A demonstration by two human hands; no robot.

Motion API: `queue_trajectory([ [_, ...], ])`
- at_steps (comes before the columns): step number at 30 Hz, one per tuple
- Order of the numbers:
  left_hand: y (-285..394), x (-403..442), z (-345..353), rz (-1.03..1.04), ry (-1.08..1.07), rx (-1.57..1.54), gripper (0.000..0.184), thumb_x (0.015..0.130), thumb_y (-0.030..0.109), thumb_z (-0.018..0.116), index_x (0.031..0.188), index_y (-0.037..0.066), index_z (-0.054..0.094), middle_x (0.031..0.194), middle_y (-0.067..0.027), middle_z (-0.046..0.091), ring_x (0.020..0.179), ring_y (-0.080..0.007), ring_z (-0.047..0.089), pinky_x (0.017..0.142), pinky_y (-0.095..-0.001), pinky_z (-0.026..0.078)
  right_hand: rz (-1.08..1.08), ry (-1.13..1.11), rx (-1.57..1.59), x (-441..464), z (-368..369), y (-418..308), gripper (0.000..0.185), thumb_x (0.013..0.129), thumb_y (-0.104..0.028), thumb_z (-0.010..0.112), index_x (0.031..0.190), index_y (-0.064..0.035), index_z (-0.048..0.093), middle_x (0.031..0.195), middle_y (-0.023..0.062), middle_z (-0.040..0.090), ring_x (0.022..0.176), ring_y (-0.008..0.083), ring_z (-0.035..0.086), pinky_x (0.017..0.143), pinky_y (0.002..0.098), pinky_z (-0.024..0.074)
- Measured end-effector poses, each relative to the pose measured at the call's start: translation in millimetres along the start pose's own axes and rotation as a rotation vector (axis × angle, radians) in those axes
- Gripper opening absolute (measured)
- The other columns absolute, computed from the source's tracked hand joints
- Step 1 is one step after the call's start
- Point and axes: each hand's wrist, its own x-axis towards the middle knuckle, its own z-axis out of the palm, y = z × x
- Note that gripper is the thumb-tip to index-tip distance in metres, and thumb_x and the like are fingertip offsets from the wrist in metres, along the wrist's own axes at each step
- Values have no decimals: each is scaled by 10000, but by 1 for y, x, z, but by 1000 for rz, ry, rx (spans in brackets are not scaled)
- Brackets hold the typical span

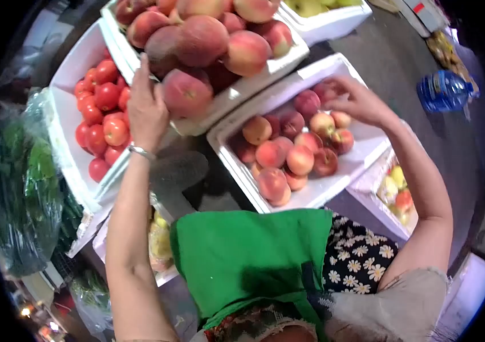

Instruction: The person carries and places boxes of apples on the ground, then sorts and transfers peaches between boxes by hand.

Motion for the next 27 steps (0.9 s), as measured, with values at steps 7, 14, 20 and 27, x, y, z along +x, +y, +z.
queue_trajectory([
  [7,2,-2,1,-125,-72,-129,606,923,91,489,1499,137,307,1377,-203,492,1228,-362,513,1035,-421,408,177,62,-520,-34,64,122,499,838,-280,636,1308,-199,490,1267,178,516,1139,406,528,923,484,439],
  [14,-5,-4,3,-60,-45,-19,594,940,123,472,1506,156,293,1385,-187,490,1218,-346,527,1020,-403,430,257,6,-802,-10,67,118,684,674,-351,806,1263,-164,513,1217,153,519,1155,356,509,943,476,417],
  [20,-3,-3,5,-94,-71,-61,595,944,140,477,1508,153,285,1385,-177,493,1204,-342,537,1011,-400,438,228,-5,-827,11,81,111,751,663,-511,783,1277,-140,560,1294,148,513,1236,356,445,1021,495,342],
  [27,-3,-2,3,-79,-72,-61,593,946,148,474,1508,153,285,1376,-177,501,1172,-327,559,1001,-393,446,357,-85,-755,36,82,126,792,602,-642,748,1151,-78,657,1313,148,502,1302,341,372,1028,496,312],
])
